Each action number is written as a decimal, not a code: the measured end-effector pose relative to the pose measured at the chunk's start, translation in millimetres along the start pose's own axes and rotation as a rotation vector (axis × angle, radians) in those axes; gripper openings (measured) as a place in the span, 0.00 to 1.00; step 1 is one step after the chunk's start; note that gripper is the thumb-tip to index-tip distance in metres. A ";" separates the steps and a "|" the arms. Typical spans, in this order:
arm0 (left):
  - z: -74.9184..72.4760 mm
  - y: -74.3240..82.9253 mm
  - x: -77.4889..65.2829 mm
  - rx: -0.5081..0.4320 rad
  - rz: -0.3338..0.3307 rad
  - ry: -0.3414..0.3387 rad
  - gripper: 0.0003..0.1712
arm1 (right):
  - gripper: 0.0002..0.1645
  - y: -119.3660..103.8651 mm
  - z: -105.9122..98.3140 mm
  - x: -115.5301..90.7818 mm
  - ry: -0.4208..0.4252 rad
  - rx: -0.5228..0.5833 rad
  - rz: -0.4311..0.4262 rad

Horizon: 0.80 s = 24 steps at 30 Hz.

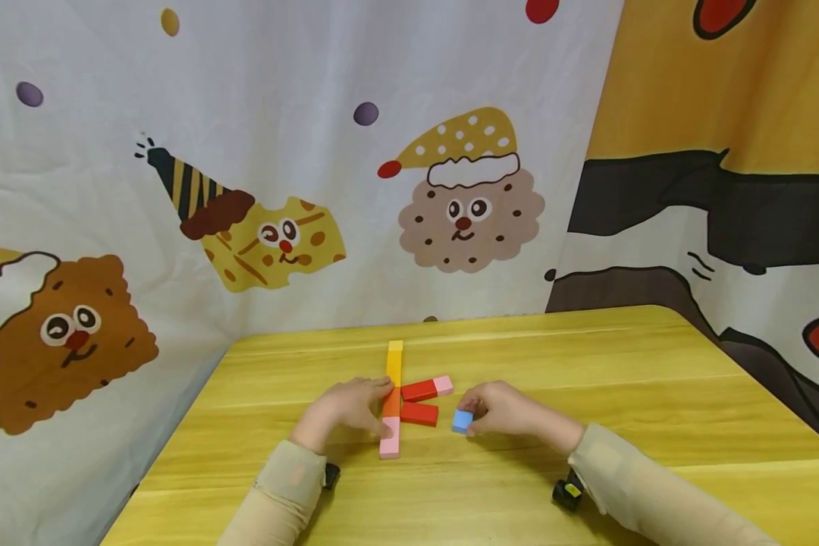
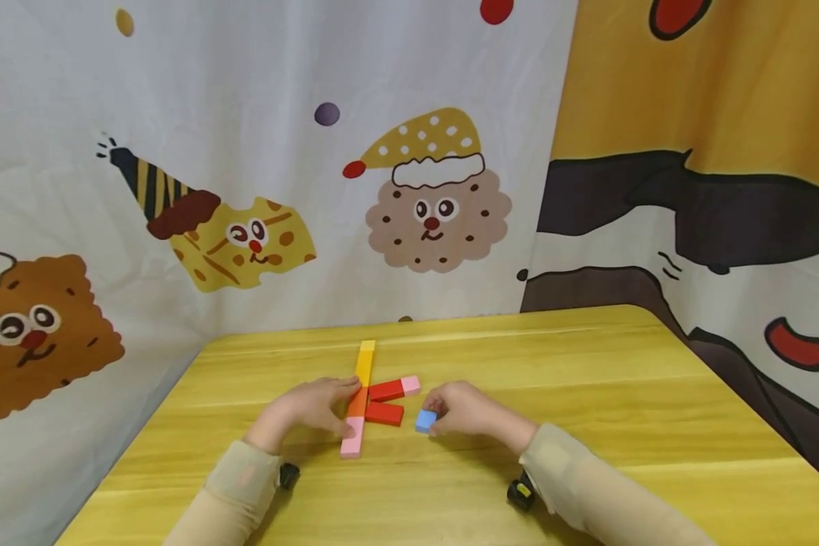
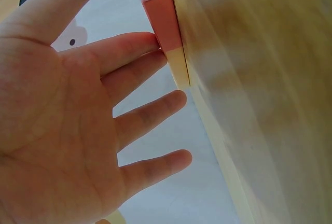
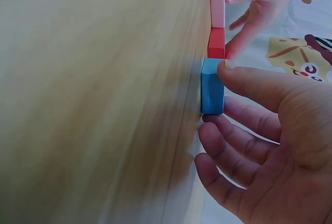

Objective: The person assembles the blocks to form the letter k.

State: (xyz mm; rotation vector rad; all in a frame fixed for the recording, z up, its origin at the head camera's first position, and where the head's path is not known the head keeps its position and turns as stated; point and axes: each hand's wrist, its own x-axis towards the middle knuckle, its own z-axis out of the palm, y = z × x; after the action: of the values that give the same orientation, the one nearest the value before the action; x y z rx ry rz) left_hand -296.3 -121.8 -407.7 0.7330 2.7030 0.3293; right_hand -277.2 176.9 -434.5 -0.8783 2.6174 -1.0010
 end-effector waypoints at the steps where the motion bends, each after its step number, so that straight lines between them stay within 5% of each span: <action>1: 0.1 -0.3 0.2 -0.002 -0.002 -0.001 0.50 | 0.18 -0.2 0.4 0.4 -0.001 0.001 0.001; 24: -1.1 1.6 -1.5 -0.006 0.007 0.005 0.50 | 0.19 -4.6 3.3 10.4 -0.016 -0.009 -0.013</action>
State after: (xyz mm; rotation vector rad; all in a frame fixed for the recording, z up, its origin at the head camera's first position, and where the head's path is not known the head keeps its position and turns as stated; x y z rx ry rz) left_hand -294.8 -121.4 -405.8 0.7416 2.7034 0.3405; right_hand -282.3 166.2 -433.7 -0.9030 2.6085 -0.9819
